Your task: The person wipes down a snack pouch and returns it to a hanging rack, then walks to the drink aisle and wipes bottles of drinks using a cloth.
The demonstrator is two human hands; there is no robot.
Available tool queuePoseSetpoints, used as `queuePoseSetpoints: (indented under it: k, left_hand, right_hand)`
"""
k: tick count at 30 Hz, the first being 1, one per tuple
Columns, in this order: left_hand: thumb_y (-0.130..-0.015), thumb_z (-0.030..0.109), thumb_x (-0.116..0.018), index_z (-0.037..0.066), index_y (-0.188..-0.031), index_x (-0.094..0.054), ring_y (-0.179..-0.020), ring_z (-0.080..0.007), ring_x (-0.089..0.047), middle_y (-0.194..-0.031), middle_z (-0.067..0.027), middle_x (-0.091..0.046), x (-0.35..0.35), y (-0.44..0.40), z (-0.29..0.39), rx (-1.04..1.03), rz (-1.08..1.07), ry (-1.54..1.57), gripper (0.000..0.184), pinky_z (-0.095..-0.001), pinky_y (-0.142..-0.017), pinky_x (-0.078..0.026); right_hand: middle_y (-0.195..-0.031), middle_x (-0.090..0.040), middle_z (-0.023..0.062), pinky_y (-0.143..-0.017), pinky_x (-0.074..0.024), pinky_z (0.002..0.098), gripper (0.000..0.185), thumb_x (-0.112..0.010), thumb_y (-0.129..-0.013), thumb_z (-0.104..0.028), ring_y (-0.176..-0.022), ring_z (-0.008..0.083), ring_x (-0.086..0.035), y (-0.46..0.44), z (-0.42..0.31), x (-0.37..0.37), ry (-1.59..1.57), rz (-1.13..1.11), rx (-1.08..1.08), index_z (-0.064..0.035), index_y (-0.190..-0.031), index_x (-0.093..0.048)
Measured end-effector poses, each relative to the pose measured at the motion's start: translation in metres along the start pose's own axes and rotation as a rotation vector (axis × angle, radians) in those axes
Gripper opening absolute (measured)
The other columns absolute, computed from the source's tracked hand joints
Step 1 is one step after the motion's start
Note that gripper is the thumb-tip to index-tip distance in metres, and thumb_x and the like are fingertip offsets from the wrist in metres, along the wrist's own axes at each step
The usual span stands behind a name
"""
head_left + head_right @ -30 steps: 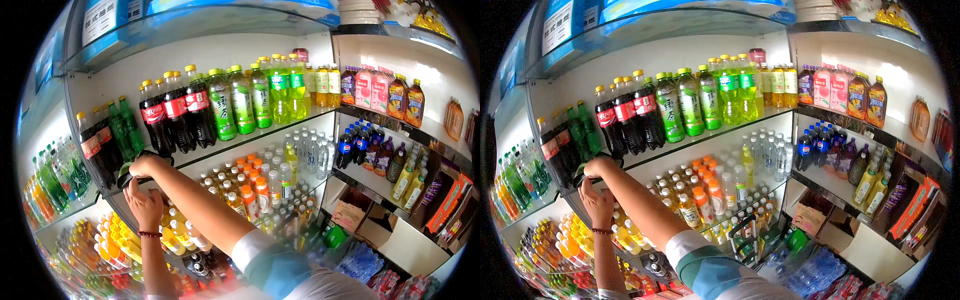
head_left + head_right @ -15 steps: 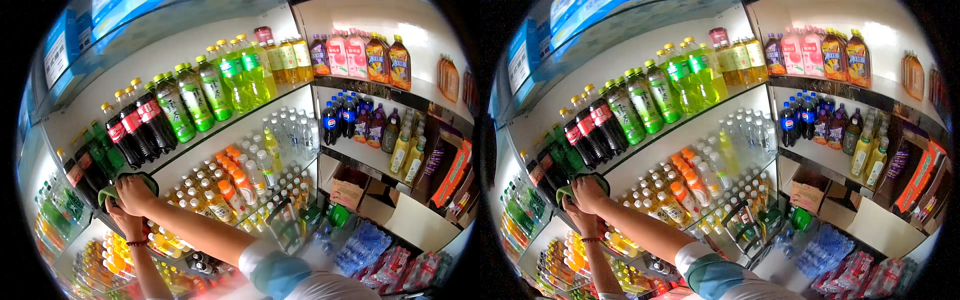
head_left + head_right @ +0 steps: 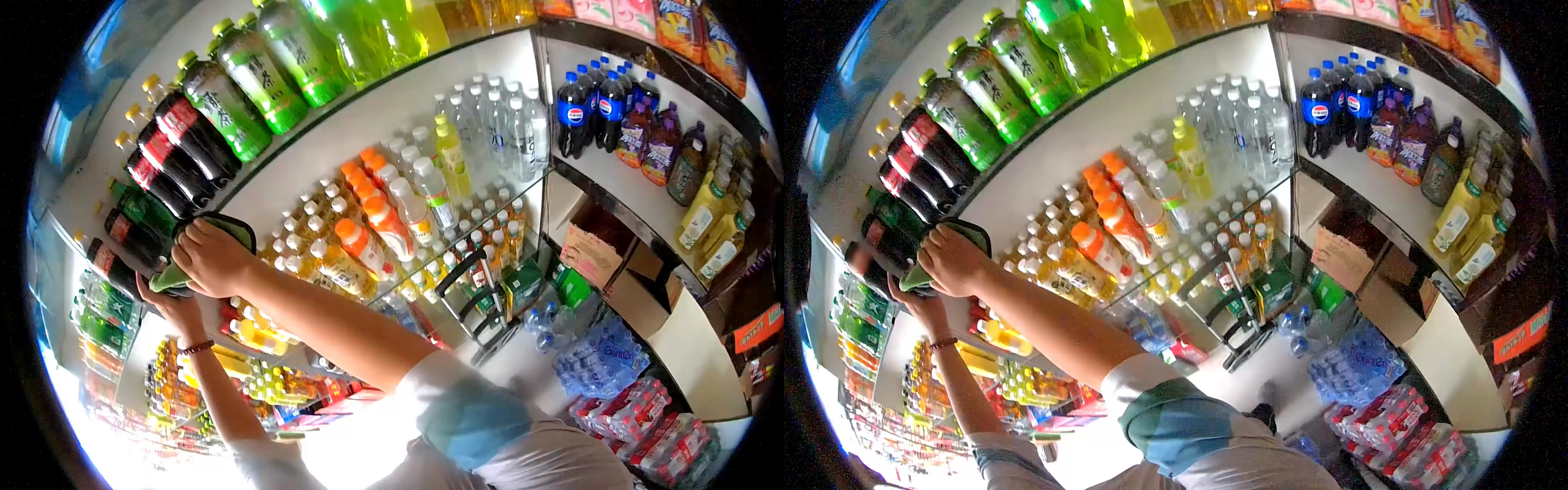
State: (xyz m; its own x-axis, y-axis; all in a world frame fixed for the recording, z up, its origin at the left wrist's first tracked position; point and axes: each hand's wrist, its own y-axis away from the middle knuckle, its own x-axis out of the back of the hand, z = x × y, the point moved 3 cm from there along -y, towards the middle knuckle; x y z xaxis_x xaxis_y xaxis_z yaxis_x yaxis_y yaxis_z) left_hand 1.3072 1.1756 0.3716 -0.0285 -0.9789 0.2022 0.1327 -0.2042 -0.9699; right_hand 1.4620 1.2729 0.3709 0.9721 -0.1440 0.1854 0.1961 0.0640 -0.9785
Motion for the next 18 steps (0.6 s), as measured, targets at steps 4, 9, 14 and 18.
queuePoseSetpoints:
  k: [4, 9, 14, 18]
  left_hand:
    - [-0.087, 0.013, -0.075, 0.005, -0.148, -0.036, -0.122, -0.0326, -0.056, -0.137, -0.0180, -0.053, -0.004, 0.000, -0.037, 0.001, -0.050, 0.130, 0.073, -0.0449, -0.106, -0.044]
    - [-0.091, 0.006, -0.057, 0.004, -0.138, -0.052, -0.120, -0.0333, -0.058, -0.125, -0.0170, -0.064, -0.009, 0.000, -0.026, -0.107, 0.026, -0.174, 0.047, -0.0479, -0.106, -0.042]
    - [-0.087, 0.009, -0.061, 0.006, -0.118, -0.066, -0.112, -0.0361, -0.060, -0.115, -0.0149, -0.068, -0.007, -0.002, -0.046, -0.160, 0.026, -0.338, 0.031, -0.0448, -0.100, -0.045]
    - [-0.083, 0.011, -0.063, 0.007, -0.112, -0.066, -0.108, -0.0368, -0.059, -0.107, -0.0143, -0.066, -0.014, 0.000, -0.026, -0.214, 0.069, -0.443, 0.029, -0.0468, -0.100, -0.044]
  right_hand:
    - [-0.113, -0.064, 0.0174, -0.105, -0.0394, 0.0443, 0.051, -0.072, -0.080, -0.034, -0.112, 0.0330, -0.057, 0.008, 0.003, 0.011, -0.018, 0.092, -0.017, 0.0022, -0.115, -0.062]
    - [-0.110, -0.062, 0.0206, -0.093, -0.0466, 0.0482, 0.037, -0.068, -0.086, -0.025, -0.104, 0.0359, -0.061, 0.103, -0.029, 0.099, -0.878, 0.023, -0.552, -0.0017, -0.114, -0.059]
    - [-0.149, -0.050, 0.0103, -0.114, -0.0400, 0.0396, 0.062, -0.066, -0.098, -0.023, -0.133, 0.0244, -0.052, 0.361, -0.032, 0.116, -1.228, -0.293, -1.014, -0.0018, -0.150, -0.040]
    - [-0.148, -0.050, 0.0106, -0.113, -0.0406, 0.0400, 0.055, -0.063, -0.100, -0.022, -0.132, 0.0247, -0.052, 0.500, 0.019, 0.186, -1.053, 0.018, -1.830, -0.0014, -0.148, -0.044]
